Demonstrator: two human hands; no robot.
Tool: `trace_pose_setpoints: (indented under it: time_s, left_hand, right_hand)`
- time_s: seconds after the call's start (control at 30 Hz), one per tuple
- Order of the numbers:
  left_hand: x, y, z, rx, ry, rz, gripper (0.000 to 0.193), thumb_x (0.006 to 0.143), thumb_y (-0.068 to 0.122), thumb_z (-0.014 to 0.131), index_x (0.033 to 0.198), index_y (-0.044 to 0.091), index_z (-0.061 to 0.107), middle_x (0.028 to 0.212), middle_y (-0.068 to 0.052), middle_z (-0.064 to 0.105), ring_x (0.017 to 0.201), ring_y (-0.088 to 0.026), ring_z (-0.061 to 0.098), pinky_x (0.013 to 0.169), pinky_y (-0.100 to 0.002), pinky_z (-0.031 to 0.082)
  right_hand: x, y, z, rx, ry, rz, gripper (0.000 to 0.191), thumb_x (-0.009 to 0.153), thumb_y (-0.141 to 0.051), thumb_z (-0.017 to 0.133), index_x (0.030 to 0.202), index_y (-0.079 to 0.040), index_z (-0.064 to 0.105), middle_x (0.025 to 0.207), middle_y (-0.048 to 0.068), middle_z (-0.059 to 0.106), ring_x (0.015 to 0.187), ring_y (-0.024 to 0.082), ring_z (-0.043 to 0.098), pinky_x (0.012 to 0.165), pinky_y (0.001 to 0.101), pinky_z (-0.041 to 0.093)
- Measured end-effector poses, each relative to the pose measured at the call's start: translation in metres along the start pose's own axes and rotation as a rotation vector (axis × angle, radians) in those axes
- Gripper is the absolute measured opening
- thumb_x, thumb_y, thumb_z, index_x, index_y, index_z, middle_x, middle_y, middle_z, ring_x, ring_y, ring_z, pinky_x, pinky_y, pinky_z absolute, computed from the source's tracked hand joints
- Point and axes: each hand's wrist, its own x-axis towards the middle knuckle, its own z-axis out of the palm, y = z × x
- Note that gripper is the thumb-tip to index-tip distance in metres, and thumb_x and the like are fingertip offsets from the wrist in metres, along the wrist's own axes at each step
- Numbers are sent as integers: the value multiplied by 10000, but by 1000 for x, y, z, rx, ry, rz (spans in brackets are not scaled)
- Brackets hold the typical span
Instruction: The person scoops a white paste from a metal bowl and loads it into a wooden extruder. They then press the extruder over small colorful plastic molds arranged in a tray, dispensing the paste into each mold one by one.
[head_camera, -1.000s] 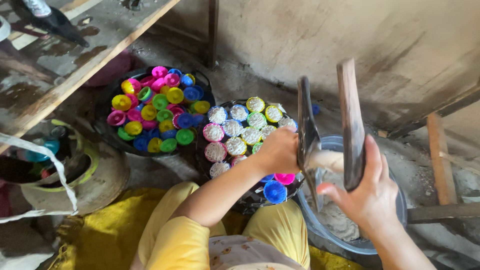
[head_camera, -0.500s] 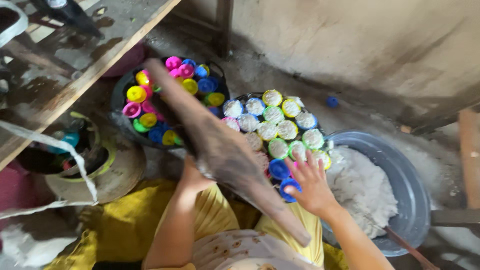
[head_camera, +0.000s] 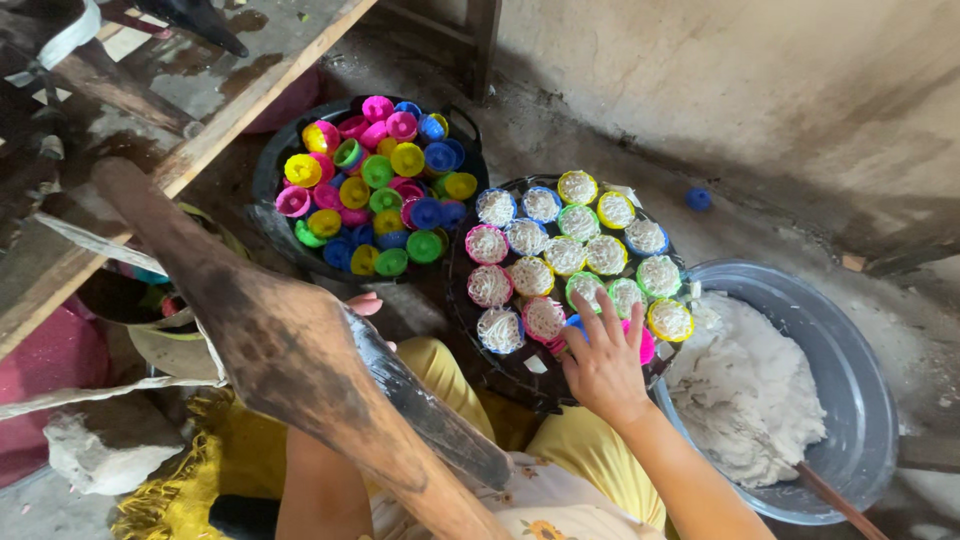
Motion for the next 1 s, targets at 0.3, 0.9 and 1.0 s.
trace_pose_setpoints:
  time_s: [0.3, 0.9, 1.0]
  left_hand:
    - [13, -11, -12, 55, -104, -145, 627, 742, 227, 829, 1266, 1, 569, 1200, -118, 680, 1095, -239, 661, 1001, -364, 517]
    - [19, -19, 1, 103, -160, -213, 584, 799, 235, 769, 1288, -7, 562, 1224, -136, 672, 1110, -252, 657, 1007, -384, 516]
    - [25, -19, 6, 100, -175, -209, 577, 808, 236, 759, 1292, -8, 560, 1228, -139, 670, 1113, -254, 657, 1008, -387, 515]
  right_hand:
    - [-32, 0, 11, 54, 196, 26, 211, 783, -242, 794, 939, -133, 706, 1372, 110, 604, 1367, 393, 480, 1164, 676, 265]
    - [-82, 62, -10, 84, 129, 233, 880, 834, -510, 682, 1505, -2, 423, 1554, 180, 437, 1498, 435, 279, 1187, 701, 133]
    - [-89, 53, 0, 27, -4, 131, 1057, 756, -650, 648, 1516, 20, 343, 1580, 184, 344, 1497, 458, 174, 1116, 760, 64]
